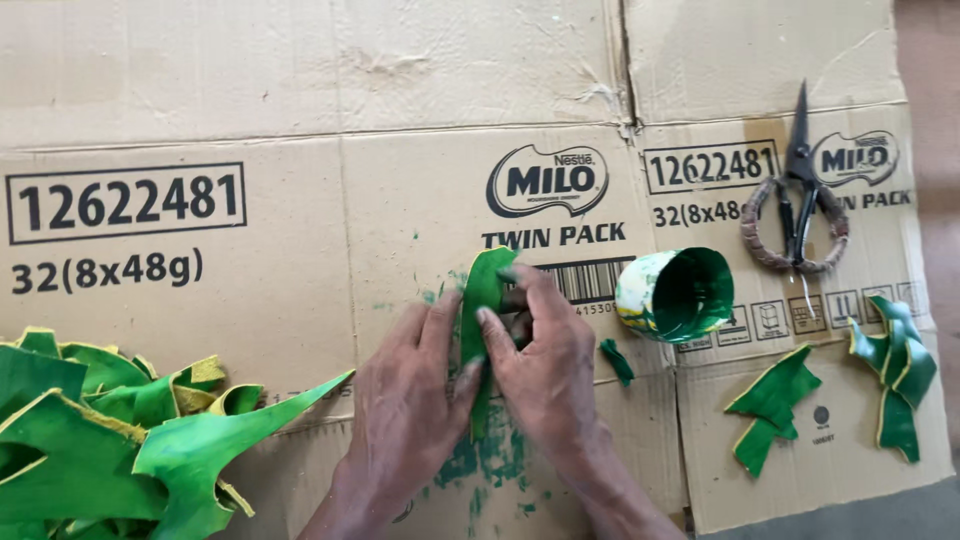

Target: The person paints the edges of green, leaf-shaped craft pieces using a small brush and green paint. They pick up each piece, apply paint to the edges, and place the finished pieces on a cardboard surface.

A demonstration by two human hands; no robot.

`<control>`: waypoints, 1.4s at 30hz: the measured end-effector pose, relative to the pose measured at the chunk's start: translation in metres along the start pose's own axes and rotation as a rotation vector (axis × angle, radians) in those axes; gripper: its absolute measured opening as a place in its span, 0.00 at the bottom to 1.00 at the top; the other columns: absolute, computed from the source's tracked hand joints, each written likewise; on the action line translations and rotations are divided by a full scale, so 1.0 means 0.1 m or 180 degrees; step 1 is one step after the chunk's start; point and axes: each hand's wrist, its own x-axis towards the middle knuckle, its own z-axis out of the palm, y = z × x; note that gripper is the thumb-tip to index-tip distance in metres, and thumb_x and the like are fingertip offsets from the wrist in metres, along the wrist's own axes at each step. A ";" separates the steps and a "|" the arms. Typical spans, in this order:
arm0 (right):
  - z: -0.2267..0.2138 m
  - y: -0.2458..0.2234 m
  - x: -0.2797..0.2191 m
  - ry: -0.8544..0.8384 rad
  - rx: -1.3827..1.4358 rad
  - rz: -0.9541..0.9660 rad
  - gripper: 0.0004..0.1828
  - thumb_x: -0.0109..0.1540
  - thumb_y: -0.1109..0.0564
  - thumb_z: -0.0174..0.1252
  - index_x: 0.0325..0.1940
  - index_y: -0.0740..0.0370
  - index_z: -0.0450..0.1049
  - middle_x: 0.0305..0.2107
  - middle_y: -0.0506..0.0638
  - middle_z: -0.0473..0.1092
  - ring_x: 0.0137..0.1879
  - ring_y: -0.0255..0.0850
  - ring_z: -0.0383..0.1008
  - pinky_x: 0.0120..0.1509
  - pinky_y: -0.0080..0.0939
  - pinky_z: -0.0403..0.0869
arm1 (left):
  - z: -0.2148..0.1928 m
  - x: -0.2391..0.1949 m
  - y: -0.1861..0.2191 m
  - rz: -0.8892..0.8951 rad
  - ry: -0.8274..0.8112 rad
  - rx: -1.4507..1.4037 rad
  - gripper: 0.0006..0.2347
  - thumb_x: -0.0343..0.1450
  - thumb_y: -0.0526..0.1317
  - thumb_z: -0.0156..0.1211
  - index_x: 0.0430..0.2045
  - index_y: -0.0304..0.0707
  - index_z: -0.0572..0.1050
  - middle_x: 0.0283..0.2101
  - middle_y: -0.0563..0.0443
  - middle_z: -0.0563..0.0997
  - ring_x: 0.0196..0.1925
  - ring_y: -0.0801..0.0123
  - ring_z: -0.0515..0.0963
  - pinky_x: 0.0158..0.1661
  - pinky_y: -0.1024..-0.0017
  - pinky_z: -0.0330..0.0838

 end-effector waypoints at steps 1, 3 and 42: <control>-0.03 -0.03 -0.05 0.0028 -0.0125 -0.0203 0.27 0.57 0.63 0.68 0.59 0.63 0.70 0.39 0.53 0.74 0.38 0.41 0.77 0.38 0.39 0.78 | -0.02 0.00 0.04 0.0266 0.0159 0.0091 0.26 0.62 0.36 0.65 0.57 0.32 0.71 0.54 0.33 0.76 0.54 0.44 0.75 0.52 0.53 0.71; -0.12 -0.06 -0.20 0.0140 -0.0274 -0.0301 0.26 0.57 0.62 0.68 0.58 0.63 0.72 0.40 0.53 0.74 0.39 0.40 0.77 0.36 0.37 0.78 | -0.04 0.05 0.05 0.0674 0.0280 0.0202 0.24 0.61 0.34 0.65 0.54 0.33 0.73 0.58 0.32 0.72 0.59 0.44 0.71 0.57 0.52 0.67; -1.50 0.25 -0.11 0.0520 -0.1917 -0.0328 0.11 0.57 0.63 0.67 0.45 0.61 0.82 0.37 0.50 0.78 0.41 0.42 0.76 0.47 0.43 0.75 | 0.11 0.09 -0.10 0.0642 -0.0048 0.0123 0.22 0.60 0.35 0.68 0.50 0.35 0.75 0.60 0.40 0.70 0.67 0.45 0.61 0.65 0.48 0.52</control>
